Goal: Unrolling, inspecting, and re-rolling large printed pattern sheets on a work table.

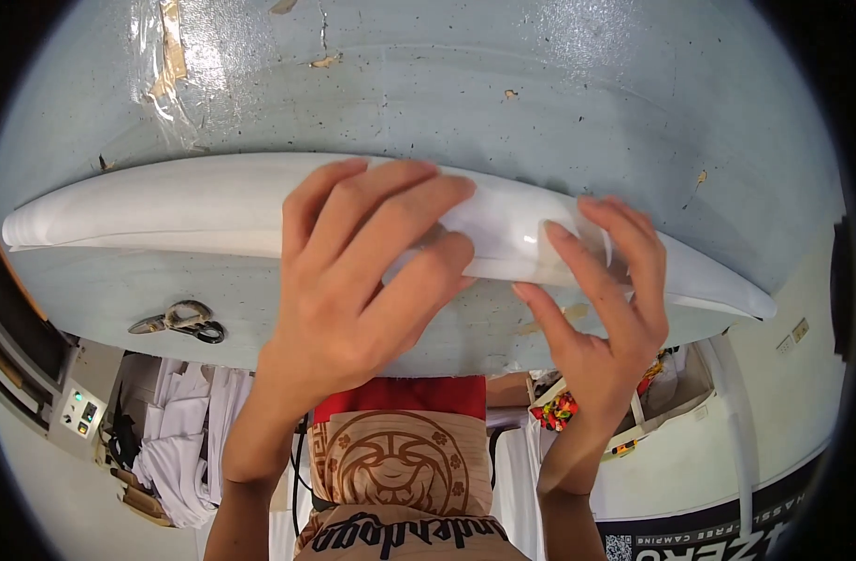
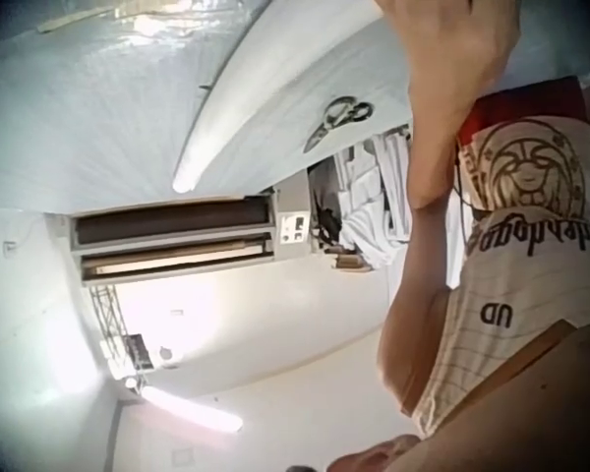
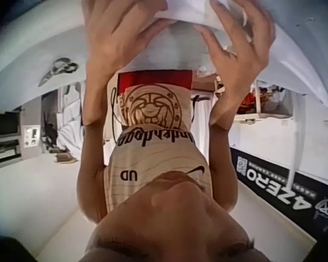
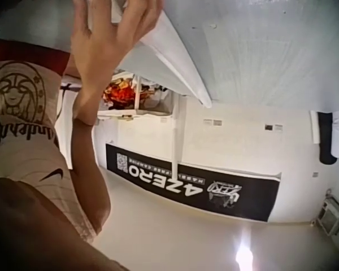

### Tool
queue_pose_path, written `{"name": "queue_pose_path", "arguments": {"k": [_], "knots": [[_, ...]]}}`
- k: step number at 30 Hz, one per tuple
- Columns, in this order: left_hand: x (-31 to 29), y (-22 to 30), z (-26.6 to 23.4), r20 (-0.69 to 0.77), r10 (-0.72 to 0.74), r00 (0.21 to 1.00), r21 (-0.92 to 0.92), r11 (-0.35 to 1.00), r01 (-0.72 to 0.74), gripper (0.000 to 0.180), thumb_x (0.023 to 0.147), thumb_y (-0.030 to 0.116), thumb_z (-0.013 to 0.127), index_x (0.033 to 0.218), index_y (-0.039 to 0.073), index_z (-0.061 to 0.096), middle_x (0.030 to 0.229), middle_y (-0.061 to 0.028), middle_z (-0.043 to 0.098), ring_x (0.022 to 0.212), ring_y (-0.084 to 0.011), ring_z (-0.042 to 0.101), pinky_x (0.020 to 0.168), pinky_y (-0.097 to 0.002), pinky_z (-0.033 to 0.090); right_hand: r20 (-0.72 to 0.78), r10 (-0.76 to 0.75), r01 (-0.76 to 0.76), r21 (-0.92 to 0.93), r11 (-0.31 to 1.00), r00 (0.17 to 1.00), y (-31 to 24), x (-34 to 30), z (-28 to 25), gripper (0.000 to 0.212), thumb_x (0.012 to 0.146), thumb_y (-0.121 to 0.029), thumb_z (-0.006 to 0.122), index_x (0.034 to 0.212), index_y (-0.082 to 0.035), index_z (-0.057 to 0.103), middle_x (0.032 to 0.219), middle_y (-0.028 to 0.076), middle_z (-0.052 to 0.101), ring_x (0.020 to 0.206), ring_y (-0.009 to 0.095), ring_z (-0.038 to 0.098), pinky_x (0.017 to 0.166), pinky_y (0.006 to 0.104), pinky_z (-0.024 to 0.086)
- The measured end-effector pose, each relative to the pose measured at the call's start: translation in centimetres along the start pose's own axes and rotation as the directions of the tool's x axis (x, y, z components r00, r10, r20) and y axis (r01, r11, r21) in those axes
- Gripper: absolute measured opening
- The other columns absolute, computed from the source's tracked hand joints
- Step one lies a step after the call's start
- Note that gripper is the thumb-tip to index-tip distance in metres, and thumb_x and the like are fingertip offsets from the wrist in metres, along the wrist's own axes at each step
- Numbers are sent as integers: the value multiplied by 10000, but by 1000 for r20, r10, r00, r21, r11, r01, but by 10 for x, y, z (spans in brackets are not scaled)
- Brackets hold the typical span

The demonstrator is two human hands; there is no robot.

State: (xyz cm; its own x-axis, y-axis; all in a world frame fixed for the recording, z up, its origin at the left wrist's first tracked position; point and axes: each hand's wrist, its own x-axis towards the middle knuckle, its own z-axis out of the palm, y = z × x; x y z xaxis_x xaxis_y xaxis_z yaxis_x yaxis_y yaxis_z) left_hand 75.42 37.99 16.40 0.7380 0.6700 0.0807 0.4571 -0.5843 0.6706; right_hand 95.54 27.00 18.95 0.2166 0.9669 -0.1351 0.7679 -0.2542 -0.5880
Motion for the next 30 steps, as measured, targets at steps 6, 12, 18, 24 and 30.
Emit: {"name": "queue_pose_path", "arguments": {"k": [6,12,18,24,30], "knots": [[32,-12,-9,53,-3,999,-92,996,8,406,659,201,909,965,81,671,1165,-82,732,1026,-310,674,929,-422,490,-109,-119,114,-50,992,987,4,9,3,514,595,-25,926,1088,-64,787,1194,102,724,1148,349,668,952,431,567],[37,-18,-10,68,28,997,-130,991,-19,421,651,207,914,984,80,691,1079,-69,754,960,-275,687,882,-396,505,-105,18,-15,26,1000,994,-10,30,-4,410,625,29,890,1017,-50,796,1104,80,753,1025,253,718,856,346,581],[34,-17,-8,46,21,999,-109,994,-16,427,642,221,920,980,86,697,1077,-63,755,952,-268,687,859,-380,509,-46,94,-93,14,996,995,-16,34,-9,366,652,69,844,993,-56,802,1061,68,756,956,216,727,817,319,572],[34,-18,-6,42,33,999,-111,993,-28,420,643,229,916,975,91,701,1072,-53,756,948,-260,687,854,-375,509,-29,177,-175,57,983,984,-18,36,-9,395,647,48,838,1021,-73,803,1068,61,760,991,214,727,853,328,569],[35,-18,-8,41,26,999,-113,993,-21,417,635,220,918,974,96,708,1070,-52,761,957,-253,693,867,-370,512,-27,214,-210,109,972,977,-16,34,-5,455,635,35,837,1070,-91,802,1115,53,767,1048,216,722,898,335,564]]}}
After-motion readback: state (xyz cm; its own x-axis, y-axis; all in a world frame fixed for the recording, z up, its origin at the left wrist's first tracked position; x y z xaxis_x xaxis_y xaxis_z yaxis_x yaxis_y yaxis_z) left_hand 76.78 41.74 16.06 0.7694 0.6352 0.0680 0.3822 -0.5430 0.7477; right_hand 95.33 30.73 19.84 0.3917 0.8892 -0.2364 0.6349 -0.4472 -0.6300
